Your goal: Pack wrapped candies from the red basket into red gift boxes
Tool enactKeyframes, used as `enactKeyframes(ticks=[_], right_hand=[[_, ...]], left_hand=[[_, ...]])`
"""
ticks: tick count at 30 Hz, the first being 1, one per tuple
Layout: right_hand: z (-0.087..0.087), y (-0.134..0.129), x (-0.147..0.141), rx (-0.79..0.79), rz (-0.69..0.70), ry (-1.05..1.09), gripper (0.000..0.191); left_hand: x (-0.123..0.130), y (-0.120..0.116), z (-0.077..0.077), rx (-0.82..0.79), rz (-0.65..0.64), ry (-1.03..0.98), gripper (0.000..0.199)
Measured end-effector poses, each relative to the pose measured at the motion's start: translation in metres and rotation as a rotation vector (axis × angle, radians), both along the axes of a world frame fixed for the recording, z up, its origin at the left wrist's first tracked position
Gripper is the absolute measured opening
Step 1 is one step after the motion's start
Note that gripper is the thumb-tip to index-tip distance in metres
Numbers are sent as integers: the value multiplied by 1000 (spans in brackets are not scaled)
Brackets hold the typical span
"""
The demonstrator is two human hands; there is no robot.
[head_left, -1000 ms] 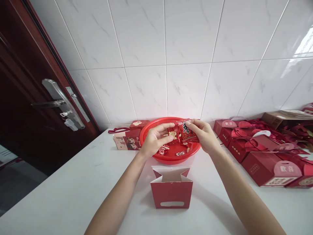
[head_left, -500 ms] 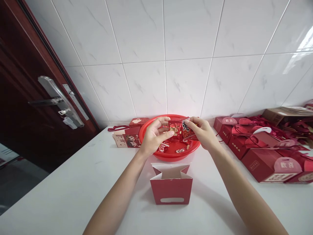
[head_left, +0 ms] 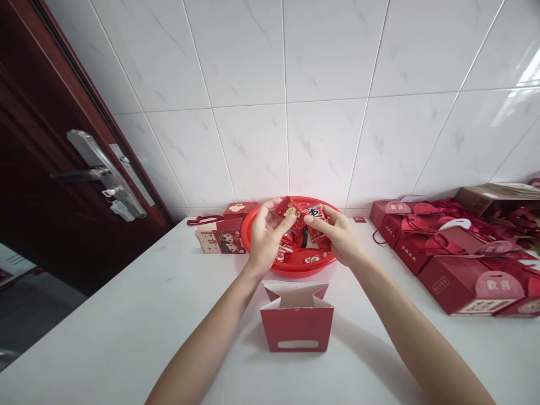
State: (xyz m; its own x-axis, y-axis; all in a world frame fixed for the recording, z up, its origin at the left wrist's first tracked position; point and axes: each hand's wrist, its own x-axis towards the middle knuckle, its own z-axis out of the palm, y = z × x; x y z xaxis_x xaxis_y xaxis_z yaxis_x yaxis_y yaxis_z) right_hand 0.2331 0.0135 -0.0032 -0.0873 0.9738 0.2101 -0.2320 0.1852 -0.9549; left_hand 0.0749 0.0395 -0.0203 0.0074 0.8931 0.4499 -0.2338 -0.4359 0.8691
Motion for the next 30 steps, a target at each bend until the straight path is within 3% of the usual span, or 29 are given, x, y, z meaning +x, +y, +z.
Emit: enactKeyframes(ticks=[4, 11, 14, 17, 19, 24, 27, 30], right_hand=[[0, 1, 2, 10, 23, 32, 34], [2, 0, 8, 114, -30, -9, 27], [6, -1, 14, 152, -65, -73, 24], [13, -4, 25, 166, -87, -102, 21], [20, -8, 35, 187, -102, -112, 20], [39, -26, 56, 245, -76, -221, 19], [46, -37, 58, 311, 9, -314, 17], [49, -45, 54, 364, 120, -393, 13]], left_hand=[[0, -5, 3, 1, 73, 34, 59], [-2, -11, 7, 14, -73, 124, 68], [-6, -10, 11, 22, -78, 176, 66], [-22, -13, 20, 96, -24, 194, 47], [-39, -22, 30, 185, -91, 236, 24], [-77, -66, 48, 294, -469, 722, 22], [-81, -83, 43, 239, -456, 970, 18], [-74, -82, 31, 146, -341, 996, 21]])
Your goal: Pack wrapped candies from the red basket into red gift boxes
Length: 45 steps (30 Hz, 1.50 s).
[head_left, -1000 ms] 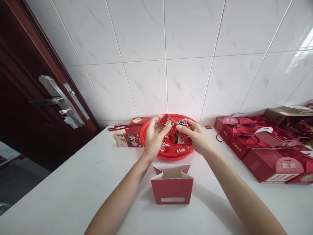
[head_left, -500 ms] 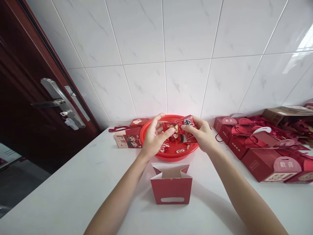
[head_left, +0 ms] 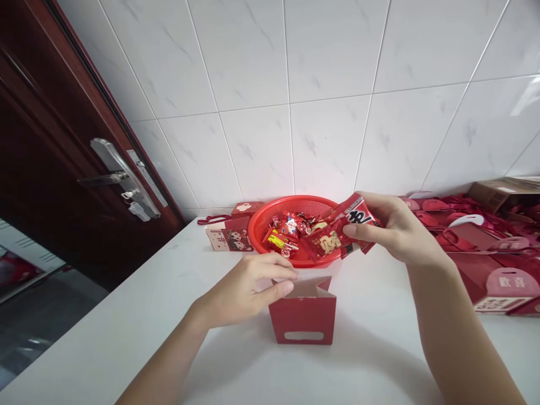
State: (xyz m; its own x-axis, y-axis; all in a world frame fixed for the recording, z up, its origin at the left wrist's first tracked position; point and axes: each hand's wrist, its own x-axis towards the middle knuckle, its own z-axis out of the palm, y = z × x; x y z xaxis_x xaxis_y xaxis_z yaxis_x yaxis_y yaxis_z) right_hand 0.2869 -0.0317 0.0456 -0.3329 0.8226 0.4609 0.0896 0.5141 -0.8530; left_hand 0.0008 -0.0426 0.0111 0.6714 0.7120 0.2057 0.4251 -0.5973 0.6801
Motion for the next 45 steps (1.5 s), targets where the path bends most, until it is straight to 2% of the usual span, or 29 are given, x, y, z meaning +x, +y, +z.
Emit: enactKeyframes(ticks=[3, 7, 14, 17, 19, 23, 29, 33, 39, 42, 45], right_hand=[[1, -6, -6, 62, 36, -90, 7], [1, -11, -10, 134, -35, -226, 8], [-11, -3, -21, 243, -122, -479, 16], [-16, 2, -28, 300, -198, -535, 22], [-18, 4, -29, 312, -215, -532, 30], [-17, 5, -25, 273, -220, -463, 43], [-17, 5, -30, 166, -201, -279, 37], [-24, 6, -42, 254, -224, -336, 32], [-31, 4, -52, 325, -83, -405, 21], [-27, 4, -50, 317, -76, -399, 19], [-21, 3, -43, 279, -84, -268, 16]], left_hand=[[9, 11, -6, -93, 45, -51, 29], [14, 27, -7, -113, -2, -65, 44], [16, 45, -20, -217, 12, -162, 51], [16, 45, -23, -222, -3, -182, 47], [16, 45, -24, -237, -17, -186, 47], [15, 45, -26, -281, 38, -185, 54], [14, 46, -28, -266, 32, -180, 54], [15, 46, -27, -298, 14, -201, 55], [18, 44, -24, -292, -30, -244, 29], [17, 45, -25, -276, -34, -221, 34], [15, 46, -28, -276, -7, -214, 49]])
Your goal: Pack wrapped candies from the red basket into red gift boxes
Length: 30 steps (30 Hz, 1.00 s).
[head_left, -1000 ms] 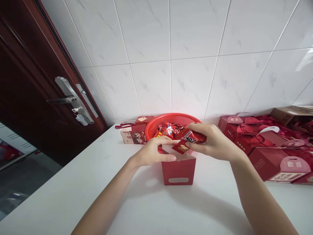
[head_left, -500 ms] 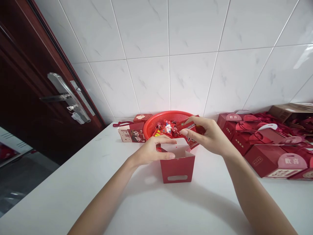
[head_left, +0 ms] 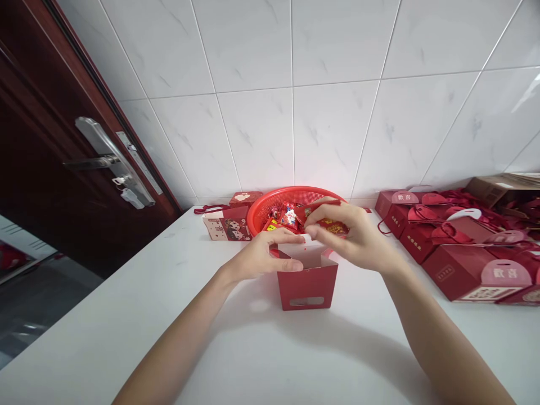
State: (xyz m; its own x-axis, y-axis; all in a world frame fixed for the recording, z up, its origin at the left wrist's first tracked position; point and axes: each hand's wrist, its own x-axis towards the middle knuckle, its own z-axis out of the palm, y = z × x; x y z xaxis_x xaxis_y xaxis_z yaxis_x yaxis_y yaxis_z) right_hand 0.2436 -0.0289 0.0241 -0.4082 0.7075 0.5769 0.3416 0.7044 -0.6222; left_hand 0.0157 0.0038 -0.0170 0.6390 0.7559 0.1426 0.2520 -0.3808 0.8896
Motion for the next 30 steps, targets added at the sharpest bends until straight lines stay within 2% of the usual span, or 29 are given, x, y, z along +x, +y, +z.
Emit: enactKeyframes(ticks=[3, 7, 9, 13, 15, 18, 23, 30], right_hand=[[3, -1, 7, -103, 23, 175, 16], [0, 0, 9, -237, 86, 251, 52], [-3, 1, 6, -286, 101, 261, 59], [-7, 3, 0, -320, 199, 191, 36], [-8, 5, -2, -296, 232, 102, 26], [-8, 6, -3, -245, 248, -51, 23], [-4, 6, 2, -256, 343, -267, 23], [3, 5, 12, -265, 365, -352, 25]], left_hand=[[-2, 2, -2, -3, 20, 16, 55], [-1, 2, 1, -20, -11, 28, 57], [0, 2, 3, -16, -39, 7, 54], [1, 1, 2, -42, -55, -18, 42], [1, 1, 1, -69, -49, -18, 44], [1, 2, 1, -24, -12, -5, 53], [-1, 4, 2, 35, -94, 1, 45], [-4, 3, -2, 126, -113, 148, 85]])
